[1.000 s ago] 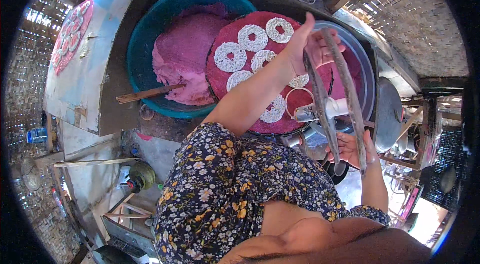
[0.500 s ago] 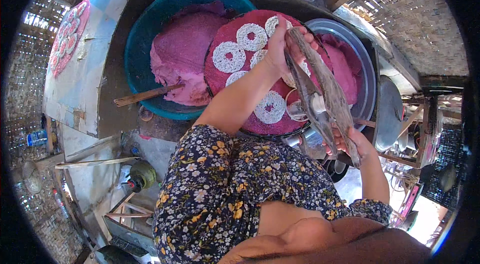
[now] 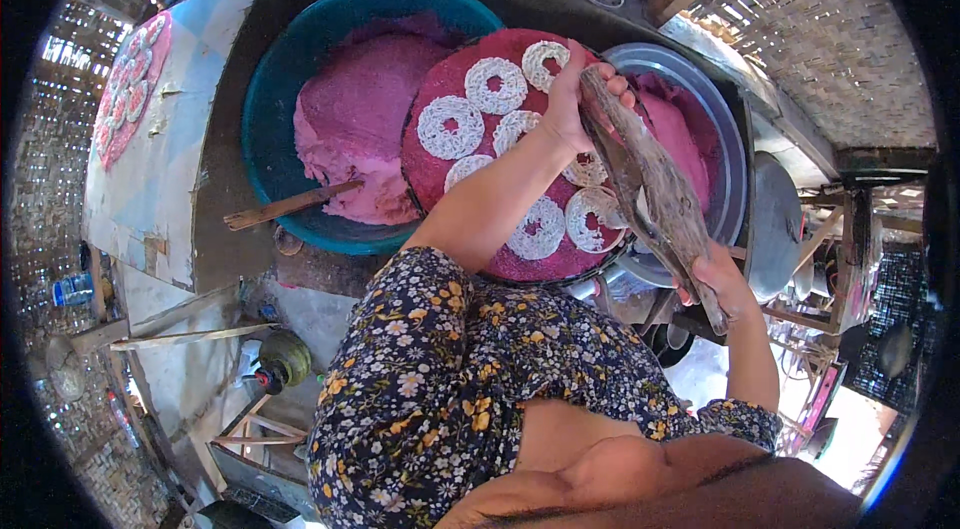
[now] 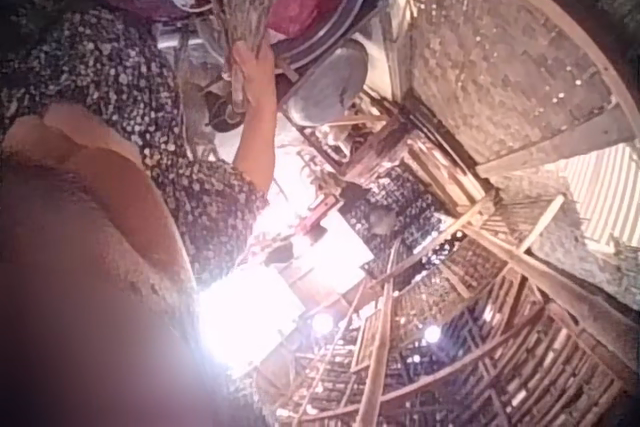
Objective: The person uses a wooden mold and a white cylindrical tool to scoop pink dough and press it into circular shapes on a red mat. They repeatedly fill the mold, press the dough, and release the formed doughnuts onto the mat, arranging them in rows.
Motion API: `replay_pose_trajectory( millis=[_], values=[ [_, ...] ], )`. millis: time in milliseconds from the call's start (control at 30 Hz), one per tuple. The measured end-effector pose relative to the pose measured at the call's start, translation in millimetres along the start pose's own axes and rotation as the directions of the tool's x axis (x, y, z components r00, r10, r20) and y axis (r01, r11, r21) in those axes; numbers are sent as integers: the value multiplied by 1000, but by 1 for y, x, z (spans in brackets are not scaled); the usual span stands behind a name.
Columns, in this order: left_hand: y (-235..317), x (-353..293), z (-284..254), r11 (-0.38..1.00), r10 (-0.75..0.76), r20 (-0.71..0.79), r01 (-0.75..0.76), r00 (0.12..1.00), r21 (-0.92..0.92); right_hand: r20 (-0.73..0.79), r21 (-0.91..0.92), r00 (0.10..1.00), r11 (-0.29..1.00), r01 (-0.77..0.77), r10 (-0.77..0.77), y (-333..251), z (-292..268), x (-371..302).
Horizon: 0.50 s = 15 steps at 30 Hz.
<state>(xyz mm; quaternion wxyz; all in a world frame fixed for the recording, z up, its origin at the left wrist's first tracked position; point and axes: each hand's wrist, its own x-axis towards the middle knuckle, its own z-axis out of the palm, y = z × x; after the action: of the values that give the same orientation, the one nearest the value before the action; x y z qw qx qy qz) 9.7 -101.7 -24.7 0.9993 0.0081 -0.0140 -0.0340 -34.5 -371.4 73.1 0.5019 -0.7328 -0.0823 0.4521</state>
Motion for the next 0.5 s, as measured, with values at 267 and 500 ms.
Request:
replay_pose_trajectory(
  millis=[267,500],
  values=[
    [-2,-28,-1,998,-17,-146,25,989,54,70,152,996,986,-63,52,18,18,-11],
    [39,-21,31,965,-8,123,-25,992,261,8,156,993,981,117,-120,18,32,15]
  ],
)
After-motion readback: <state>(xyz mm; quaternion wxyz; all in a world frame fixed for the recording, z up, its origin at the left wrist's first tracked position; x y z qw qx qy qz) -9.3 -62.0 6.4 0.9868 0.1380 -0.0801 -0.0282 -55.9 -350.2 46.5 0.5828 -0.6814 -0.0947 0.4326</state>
